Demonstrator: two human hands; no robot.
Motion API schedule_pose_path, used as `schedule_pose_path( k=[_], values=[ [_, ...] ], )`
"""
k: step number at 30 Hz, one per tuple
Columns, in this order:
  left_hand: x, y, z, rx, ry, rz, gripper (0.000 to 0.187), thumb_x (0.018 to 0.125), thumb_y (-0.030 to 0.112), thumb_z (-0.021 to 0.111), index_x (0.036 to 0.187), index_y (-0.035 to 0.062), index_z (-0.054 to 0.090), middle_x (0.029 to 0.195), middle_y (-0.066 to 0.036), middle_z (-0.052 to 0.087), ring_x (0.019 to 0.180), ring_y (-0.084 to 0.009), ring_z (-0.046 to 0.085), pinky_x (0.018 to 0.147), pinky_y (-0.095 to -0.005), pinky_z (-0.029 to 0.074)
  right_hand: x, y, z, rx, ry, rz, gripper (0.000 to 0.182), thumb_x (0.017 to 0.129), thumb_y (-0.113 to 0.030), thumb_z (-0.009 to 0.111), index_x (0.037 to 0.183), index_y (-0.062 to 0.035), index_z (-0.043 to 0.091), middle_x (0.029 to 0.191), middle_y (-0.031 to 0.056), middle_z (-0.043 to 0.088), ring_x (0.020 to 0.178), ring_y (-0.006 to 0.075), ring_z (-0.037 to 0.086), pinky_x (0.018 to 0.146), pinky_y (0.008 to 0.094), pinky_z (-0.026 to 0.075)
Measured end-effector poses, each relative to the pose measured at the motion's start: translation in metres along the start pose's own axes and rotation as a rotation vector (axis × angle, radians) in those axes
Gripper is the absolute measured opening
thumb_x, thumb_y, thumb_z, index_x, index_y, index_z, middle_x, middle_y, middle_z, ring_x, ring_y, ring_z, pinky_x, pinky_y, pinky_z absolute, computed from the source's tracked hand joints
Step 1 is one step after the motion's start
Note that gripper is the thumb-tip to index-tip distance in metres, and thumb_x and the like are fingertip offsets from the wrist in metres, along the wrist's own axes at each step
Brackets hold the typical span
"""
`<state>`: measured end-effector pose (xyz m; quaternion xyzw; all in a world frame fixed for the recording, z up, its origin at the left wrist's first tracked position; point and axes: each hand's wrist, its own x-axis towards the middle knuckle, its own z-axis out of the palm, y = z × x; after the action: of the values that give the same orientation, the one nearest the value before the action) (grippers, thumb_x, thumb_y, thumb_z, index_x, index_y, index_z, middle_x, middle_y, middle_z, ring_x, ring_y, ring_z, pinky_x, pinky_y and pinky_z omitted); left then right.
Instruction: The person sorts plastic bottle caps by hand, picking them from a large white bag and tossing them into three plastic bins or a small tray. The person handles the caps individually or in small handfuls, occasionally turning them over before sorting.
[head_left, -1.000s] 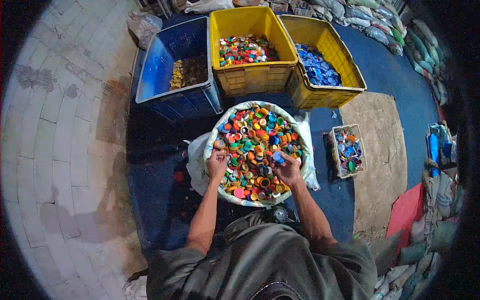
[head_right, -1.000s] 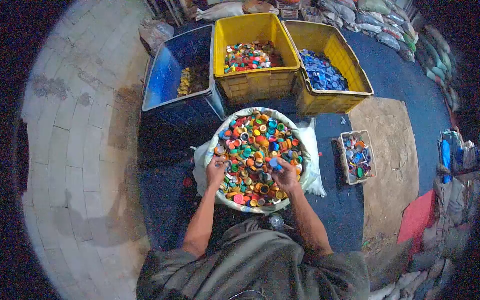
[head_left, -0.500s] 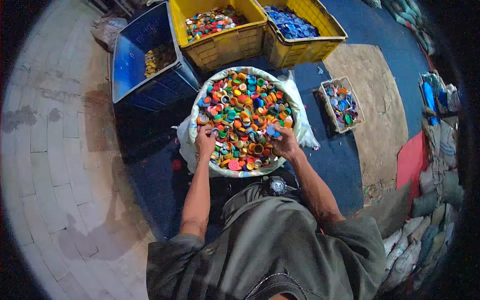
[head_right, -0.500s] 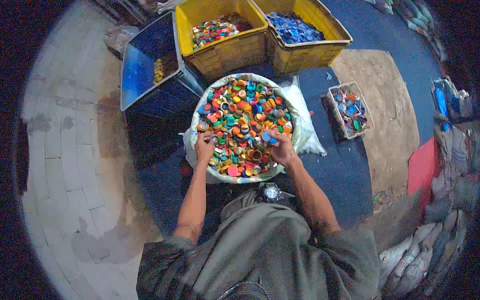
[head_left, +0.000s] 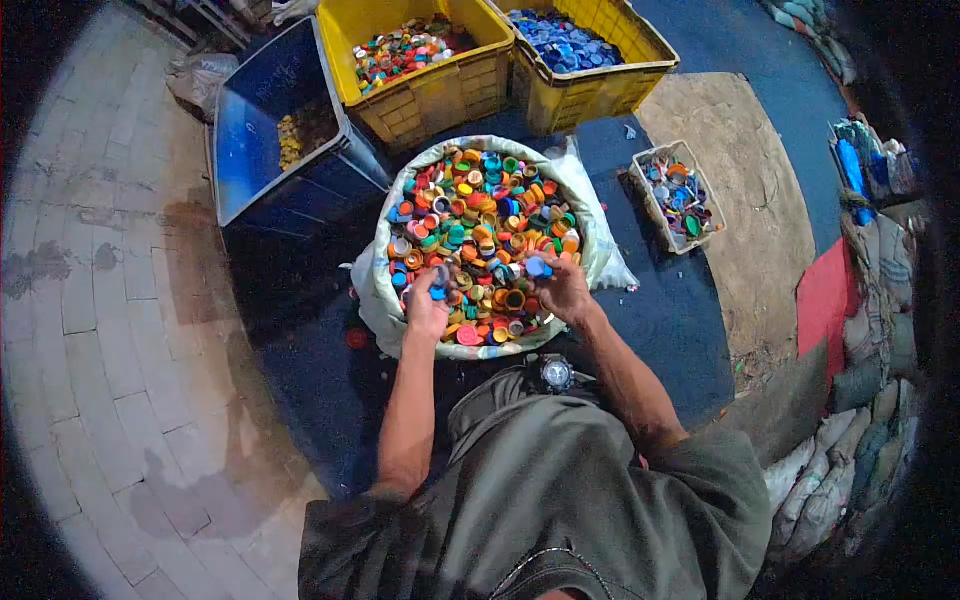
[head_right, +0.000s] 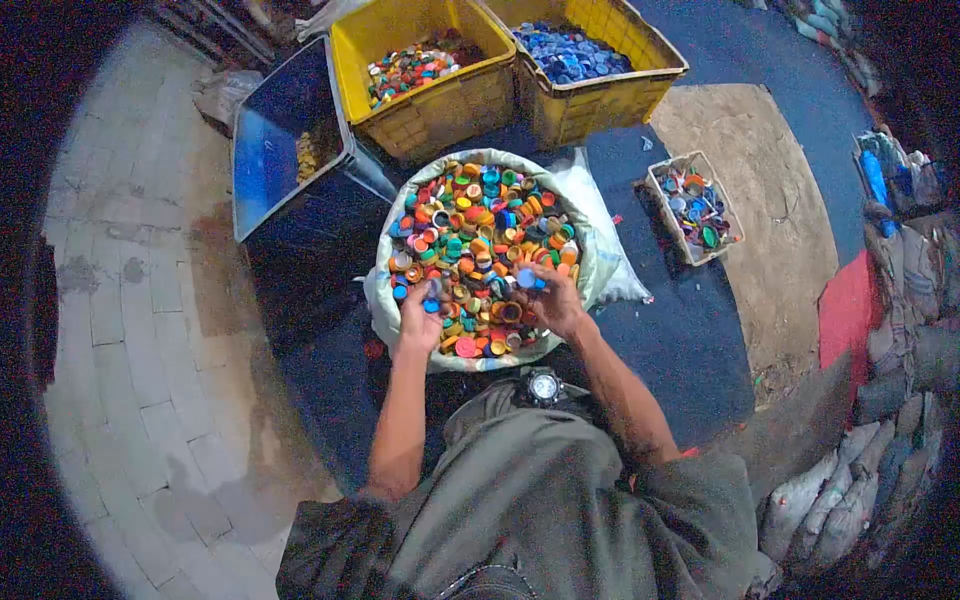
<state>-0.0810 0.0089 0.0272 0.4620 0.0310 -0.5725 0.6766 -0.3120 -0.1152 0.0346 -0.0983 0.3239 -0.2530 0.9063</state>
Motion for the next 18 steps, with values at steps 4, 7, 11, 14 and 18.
schedule_pose_path(
  k=[4, 7, 11, 14, 18],
  values=[
    [0.004, -0.013, 0.025, -0.081, -0.081, -0.062, 0.023, 0.089, 0.014, 0.045, 0.105, 0.0029, 0.055, 0.101, -0.014, 0.065, 0.077, -0.0227, 0.062, 0.065, -0.0353, 0.052, -0.004, 0.001, 0.006, 0.062, -0.021, -0.030, 0.037, 0.082, -0.013, 0.054, 0.115, 0.0038, 0.053, 0.109, 0.0153, 0.059, 0.098, 0.0283, 0.060, 0.088, 0.0356, 0.050],
    [0.016, -0.024, 0.038, -0.059, -0.089, -0.074, 0.022, 0.089, 0.013, 0.043, 0.105, 0.0032, 0.055, 0.102, -0.014, 0.064, 0.081, -0.0238, 0.062, 0.069, -0.0369, 0.054, -0.002, 0.000, 0.001, 0.093, -0.112, -0.053, 0.046, 0.075, -0.010, 0.051, 0.118, 0.0053, 0.050, 0.115, 0.0183, 0.056, 0.105, 0.0321, 0.057, 0.091, 0.0371, 0.049],
    [0.025, -0.035, 0.059, -0.086, -0.113, -0.119, 0.028, 0.083, 0.008, 0.046, 0.109, 0.0030, 0.056, 0.100, -0.014, 0.064, 0.083, -0.0261, 0.063, 0.070, -0.0379, 0.053, -0.004, 0.001, -0.003, 0.119, -0.020, -0.073, 0.052, 0.070, -0.009, 0.050, 0.120, 0.0066, 0.049, 0.117, 0.0207, 0.054, 0.111, 0.0333, 0.054, 0.094, 0.0392, 0.046],
    [0.034, -0.035, 0.074, -0.206, -0.153, -0.140, 0.029, 0.084, 0.014, 0.048, 0.106, -0.0027, 0.056, 0.099, -0.015, 0.063, 0.088, -0.0277, 0.062, 0.078, -0.0411, 0.052, -0.005, -0.006, -0.001, 0.175, -0.003, -0.052, 0.051, 0.071, -0.008, 0.049, 0.120, 0.0048, 0.048, 0.113, 0.0172, 0.055, 0.105, 0.0292, 0.056, 0.092, 0.0373, 0.048],
    [0.077, -0.031, 0.103, -0.289, -0.114, -0.205, 0.032, 0.087, 0.022, 0.051, 0.100, -0.0064, 0.055, 0.097, -0.019, 0.061, 0.093, -0.0324, 0.058, 0.090, -0.0445, 0.049, 0.015, -0.033, -0.003, 0.148, 0.003, -0.161, 0.035, 0.073, -0.011, 0.046, 0.104, 0.0015, 0.056, 0.100, 0.0134, 0.059, 0.092, 0.0264, 0.058, 0.089, 0.0341, 0.049]
  ],
)
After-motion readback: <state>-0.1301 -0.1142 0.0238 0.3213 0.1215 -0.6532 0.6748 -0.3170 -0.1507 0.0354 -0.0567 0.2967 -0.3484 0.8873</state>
